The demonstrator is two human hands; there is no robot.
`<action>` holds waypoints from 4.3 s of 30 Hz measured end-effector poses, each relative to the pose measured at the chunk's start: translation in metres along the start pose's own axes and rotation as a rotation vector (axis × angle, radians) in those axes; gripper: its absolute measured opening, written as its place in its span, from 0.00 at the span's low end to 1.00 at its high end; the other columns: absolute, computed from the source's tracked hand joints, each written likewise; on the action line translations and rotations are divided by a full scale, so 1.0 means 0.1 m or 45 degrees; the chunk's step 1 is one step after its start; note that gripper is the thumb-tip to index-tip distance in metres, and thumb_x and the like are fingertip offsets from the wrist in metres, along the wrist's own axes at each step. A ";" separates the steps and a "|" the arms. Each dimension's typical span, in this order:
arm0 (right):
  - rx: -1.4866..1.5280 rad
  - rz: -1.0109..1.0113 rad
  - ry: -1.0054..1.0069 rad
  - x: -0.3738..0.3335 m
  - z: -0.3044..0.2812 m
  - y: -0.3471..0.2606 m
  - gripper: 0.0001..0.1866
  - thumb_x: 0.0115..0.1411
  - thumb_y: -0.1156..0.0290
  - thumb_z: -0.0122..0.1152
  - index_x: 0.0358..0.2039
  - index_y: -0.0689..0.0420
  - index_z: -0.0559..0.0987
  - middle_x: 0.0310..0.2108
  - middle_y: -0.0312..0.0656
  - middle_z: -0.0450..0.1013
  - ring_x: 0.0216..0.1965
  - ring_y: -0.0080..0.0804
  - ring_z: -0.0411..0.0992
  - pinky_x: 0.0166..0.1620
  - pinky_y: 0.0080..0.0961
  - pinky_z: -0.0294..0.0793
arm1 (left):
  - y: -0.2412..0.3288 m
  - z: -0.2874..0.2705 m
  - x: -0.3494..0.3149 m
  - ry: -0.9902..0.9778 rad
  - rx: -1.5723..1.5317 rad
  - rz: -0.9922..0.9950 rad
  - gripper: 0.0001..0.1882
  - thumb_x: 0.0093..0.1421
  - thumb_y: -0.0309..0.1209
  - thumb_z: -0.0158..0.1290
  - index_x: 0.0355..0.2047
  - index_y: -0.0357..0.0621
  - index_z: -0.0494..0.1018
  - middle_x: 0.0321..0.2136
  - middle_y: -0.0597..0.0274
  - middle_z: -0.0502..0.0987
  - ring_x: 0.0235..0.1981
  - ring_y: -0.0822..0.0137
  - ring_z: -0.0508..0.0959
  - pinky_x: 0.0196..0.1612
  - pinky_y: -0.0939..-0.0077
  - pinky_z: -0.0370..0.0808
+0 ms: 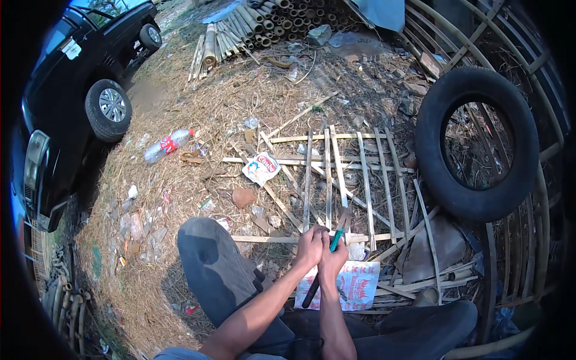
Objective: The person assembles a bamboo lattice by hand, positioning thin wooden strips over a frame and securing them with a hammer and nails.
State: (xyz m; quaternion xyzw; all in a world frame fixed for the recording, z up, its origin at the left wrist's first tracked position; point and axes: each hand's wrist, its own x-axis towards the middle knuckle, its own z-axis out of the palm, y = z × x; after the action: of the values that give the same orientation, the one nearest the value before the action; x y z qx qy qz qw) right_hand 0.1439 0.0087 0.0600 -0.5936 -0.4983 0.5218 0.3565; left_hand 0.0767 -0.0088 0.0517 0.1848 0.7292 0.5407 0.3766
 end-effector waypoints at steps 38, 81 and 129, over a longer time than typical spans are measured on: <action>0.025 -0.186 -0.298 0.20 -0.19 1.02 0.12 0.58 0.71 0.71 0.30 0.69 0.81 0.19 0.48 0.76 0.23 0.23 0.70 0.31 0.31 0.73 | -1.04 0.43 -0.11 0.019 -0.858 0.132 0.22 0.71 0.38 0.42 0.37 0.28 0.78 0.33 0.48 0.82 0.34 0.59 0.83 0.44 0.66 0.79; -0.023 0.345 -0.382 0.55 -0.24 0.77 0.10 0.64 0.71 0.68 0.37 0.67 0.84 0.28 0.39 0.81 0.24 0.18 0.71 0.30 0.18 0.71 | -0.86 -0.07 0.10 0.204 0.854 0.396 0.11 0.50 0.33 0.68 0.36 0.53 0.87 0.44 0.75 0.82 0.55 0.57 0.69 0.61 0.56 0.57; -0.235 0.059 -0.329 0.59 -0.21 0.80 0.11 0.64 0.69 0.70 0.33 0.67 0.84 0.24 0.37 0.80 0.22 0.17 0.67 0.27 0.19 0.66 | -0.94 -0.01 0.08 0.282 0.723 0.399 0.12 0.49 0.35 0.67 0.36 0.53 0.87 0.50 0.75 0.79 0.59 0.61 0.66 0.62 0.57 0.54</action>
State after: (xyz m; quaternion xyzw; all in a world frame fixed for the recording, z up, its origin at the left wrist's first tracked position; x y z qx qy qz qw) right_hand 0.1794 0.0473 -0.0266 -0.5632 -0.5721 0.5537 0.2212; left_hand 0.0843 -0.0368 -0.0384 0.3321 0.8499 0.3841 0.1411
